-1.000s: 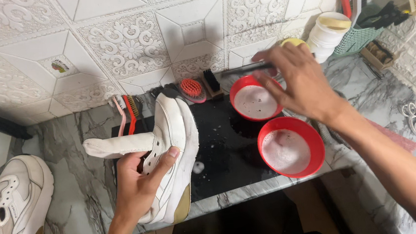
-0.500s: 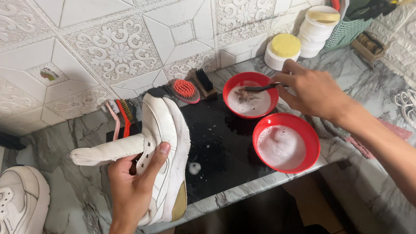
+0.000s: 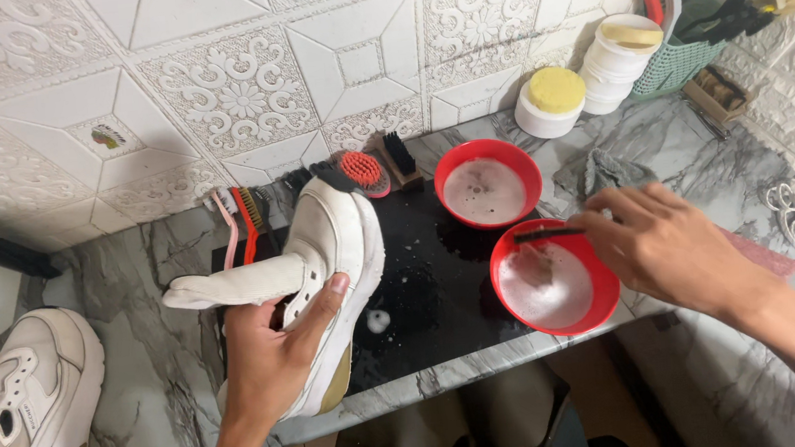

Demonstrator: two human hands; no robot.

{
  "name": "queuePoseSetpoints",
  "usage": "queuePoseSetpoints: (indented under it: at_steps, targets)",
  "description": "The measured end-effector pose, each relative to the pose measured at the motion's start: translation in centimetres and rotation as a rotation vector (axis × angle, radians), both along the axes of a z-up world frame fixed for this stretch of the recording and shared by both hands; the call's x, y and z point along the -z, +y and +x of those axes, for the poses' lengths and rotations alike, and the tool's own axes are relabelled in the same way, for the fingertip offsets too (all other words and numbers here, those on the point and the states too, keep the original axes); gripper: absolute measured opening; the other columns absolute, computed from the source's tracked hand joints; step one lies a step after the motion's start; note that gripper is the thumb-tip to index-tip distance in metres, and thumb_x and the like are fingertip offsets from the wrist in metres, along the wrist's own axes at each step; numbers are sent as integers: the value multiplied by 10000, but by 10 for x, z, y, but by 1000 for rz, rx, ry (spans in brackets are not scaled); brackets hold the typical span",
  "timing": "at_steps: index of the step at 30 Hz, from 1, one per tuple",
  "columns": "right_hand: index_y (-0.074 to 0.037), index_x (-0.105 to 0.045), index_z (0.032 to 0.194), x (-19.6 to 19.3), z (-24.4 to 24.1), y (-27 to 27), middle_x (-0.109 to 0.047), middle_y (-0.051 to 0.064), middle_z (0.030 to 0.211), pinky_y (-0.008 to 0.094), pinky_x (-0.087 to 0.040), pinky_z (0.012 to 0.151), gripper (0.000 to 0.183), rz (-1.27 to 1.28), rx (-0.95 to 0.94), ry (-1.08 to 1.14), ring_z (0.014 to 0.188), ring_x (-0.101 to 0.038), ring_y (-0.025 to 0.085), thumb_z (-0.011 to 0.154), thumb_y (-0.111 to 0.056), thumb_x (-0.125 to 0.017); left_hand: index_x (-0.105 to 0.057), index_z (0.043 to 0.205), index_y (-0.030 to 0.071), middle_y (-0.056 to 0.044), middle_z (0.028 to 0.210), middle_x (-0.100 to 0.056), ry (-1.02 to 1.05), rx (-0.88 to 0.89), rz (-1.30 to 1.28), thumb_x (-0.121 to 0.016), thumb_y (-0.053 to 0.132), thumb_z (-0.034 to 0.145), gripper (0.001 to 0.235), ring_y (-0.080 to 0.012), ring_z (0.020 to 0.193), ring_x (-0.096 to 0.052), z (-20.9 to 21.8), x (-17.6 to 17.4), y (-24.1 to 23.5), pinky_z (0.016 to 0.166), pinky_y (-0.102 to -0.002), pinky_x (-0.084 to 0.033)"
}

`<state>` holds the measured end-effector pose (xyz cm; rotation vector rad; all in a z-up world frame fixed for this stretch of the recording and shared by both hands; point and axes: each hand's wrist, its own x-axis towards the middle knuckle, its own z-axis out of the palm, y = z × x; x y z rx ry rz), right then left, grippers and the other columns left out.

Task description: The person scrubs the sole and upper of a white sneaker using a brush dipped in soapy water from a red bowl. They then wipe the shoe with a cloth and continue scrubbing different sections of the shoe's exterior.

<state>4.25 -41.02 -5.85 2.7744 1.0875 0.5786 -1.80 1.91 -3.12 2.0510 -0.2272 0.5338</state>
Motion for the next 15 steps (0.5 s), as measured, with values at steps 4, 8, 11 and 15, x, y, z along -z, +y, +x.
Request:
queuePoseSetpoints:
  at_steps: [4, 8, 11, 15]
  targets:
    - [-167, -668, 1331, -45, -4, 32, -686, 36, 1206, 411, -403, 841, 313, 71, -20, -95, 1025, -588, 282, 1024, -179, -610, -515, 648, 110, 66, 625, -333, 26, 24, 56, -807, 350, 944, 480, -85, 650, -323, 1, 3, -6, 605, -289, -312]
    - [-185, -706, 1174, -71, -10, 88, -646, 28, 1066, 413, -303, 837, 155, 208, -333, -271, 930, -518, 269, 1025, -220, -734, -515, 674, 104, 38, 614, -361, 152, 40, 103, -813, 416, 947, 511, -107, 639, -359, 0, 11, -16, 600, -325, -344]
    - [-232, -764, 1119, -72, 9, 107, -638, -3, 973, 379, -283, 799, 116, 249, -491, -364, 873, -504, 233, 1018, -226, -822, -494, 682, 116, 40, 613, -344, 159, 48, 116, -800, 435, 956, 520, -114, 628, -338, -1, 13, -19, 591, -324, -334]
    - [-280, -768, 914, -74, 25, 122, -567, -15, 901, 362, -293, 814, 128, 343, -572, -343, 872, -439, 223, 1030, -316, -806, -469, 680, 130, 54, 621, -364, 137, 96, 84, -761, 394, 991, 501, -95, 630, -374, -4, 5, -15, 608, -308, -364]
